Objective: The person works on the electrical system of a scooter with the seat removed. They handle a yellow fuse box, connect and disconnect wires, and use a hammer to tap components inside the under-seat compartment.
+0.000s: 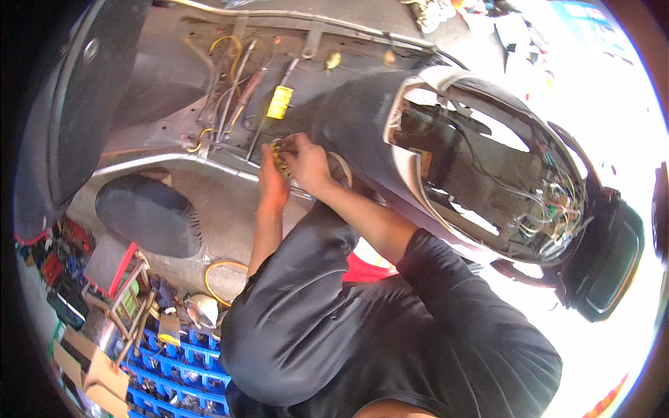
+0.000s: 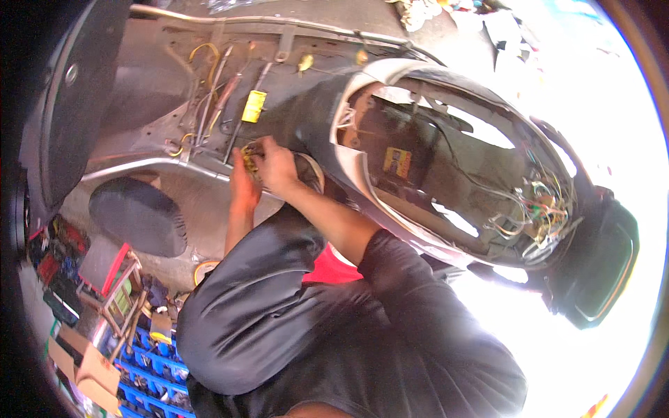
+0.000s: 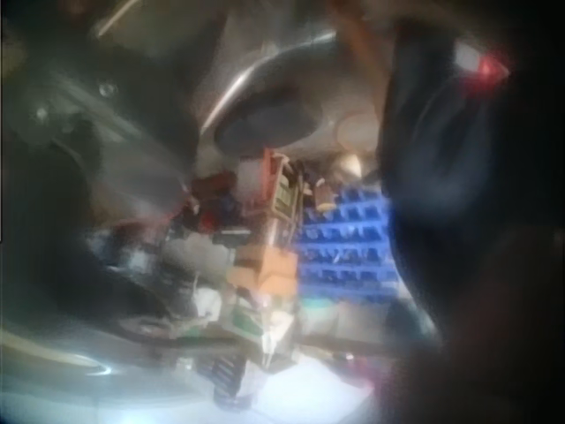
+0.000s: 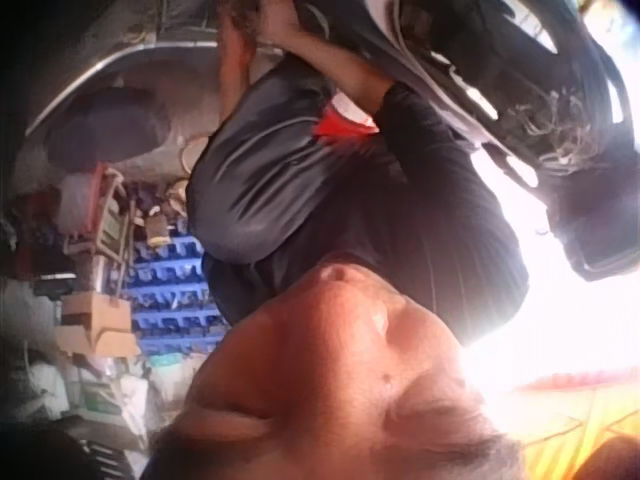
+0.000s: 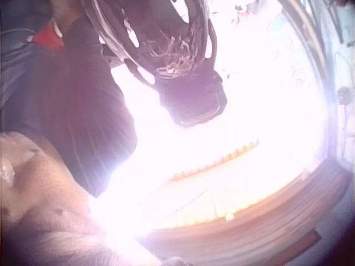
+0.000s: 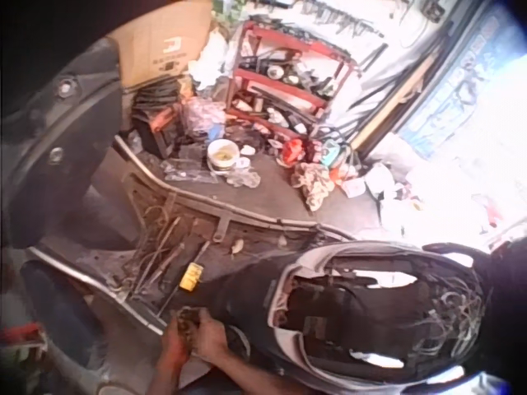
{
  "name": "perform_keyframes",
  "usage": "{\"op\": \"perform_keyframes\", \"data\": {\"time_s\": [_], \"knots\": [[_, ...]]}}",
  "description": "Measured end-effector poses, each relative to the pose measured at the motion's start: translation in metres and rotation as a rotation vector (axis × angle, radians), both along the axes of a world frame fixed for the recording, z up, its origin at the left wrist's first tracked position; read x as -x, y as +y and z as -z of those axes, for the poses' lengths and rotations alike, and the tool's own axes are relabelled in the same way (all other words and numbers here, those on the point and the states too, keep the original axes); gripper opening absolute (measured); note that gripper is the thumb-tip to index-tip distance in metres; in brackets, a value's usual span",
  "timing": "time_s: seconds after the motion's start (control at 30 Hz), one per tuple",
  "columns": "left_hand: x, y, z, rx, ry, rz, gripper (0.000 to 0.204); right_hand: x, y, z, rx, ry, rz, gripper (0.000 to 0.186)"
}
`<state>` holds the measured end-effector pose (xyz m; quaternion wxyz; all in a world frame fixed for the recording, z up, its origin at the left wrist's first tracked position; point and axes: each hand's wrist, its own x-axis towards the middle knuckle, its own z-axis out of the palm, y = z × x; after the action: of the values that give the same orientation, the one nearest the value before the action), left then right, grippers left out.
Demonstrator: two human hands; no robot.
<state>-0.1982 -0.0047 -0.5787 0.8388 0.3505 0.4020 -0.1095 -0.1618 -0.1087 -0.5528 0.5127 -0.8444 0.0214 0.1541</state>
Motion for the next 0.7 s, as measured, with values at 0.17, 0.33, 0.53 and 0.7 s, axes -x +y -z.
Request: {"op": "perform_keyframes", "data": {"time_s": [0.17,0.33,0.53,0.7], "knots": [[-0.005,0.0,-0.001,0.025,0.015,-0.022,0.059,-0.004,-0.002,-0.004,0.035,-0.1,-0.126,0.023],[-0.012,-0.004,-0.014,-0.081,0.018,0.028,0.059,-0.01,-0.007,-0.007,-0.057,-0.014,-0.056,0.025],[-0.016,-0.006,-0.016,-0.059,-0.008,0.051,0.06,-0.017,-0.008,-0.016,0.045,-0.012,-0.046,0.027],[-0.022,-0.013,-0.018,-0.022,-0.021,0.044,0.064,-0.014,0.003,-0.01,-0.037,-0.047,0.16,0.03]]}}
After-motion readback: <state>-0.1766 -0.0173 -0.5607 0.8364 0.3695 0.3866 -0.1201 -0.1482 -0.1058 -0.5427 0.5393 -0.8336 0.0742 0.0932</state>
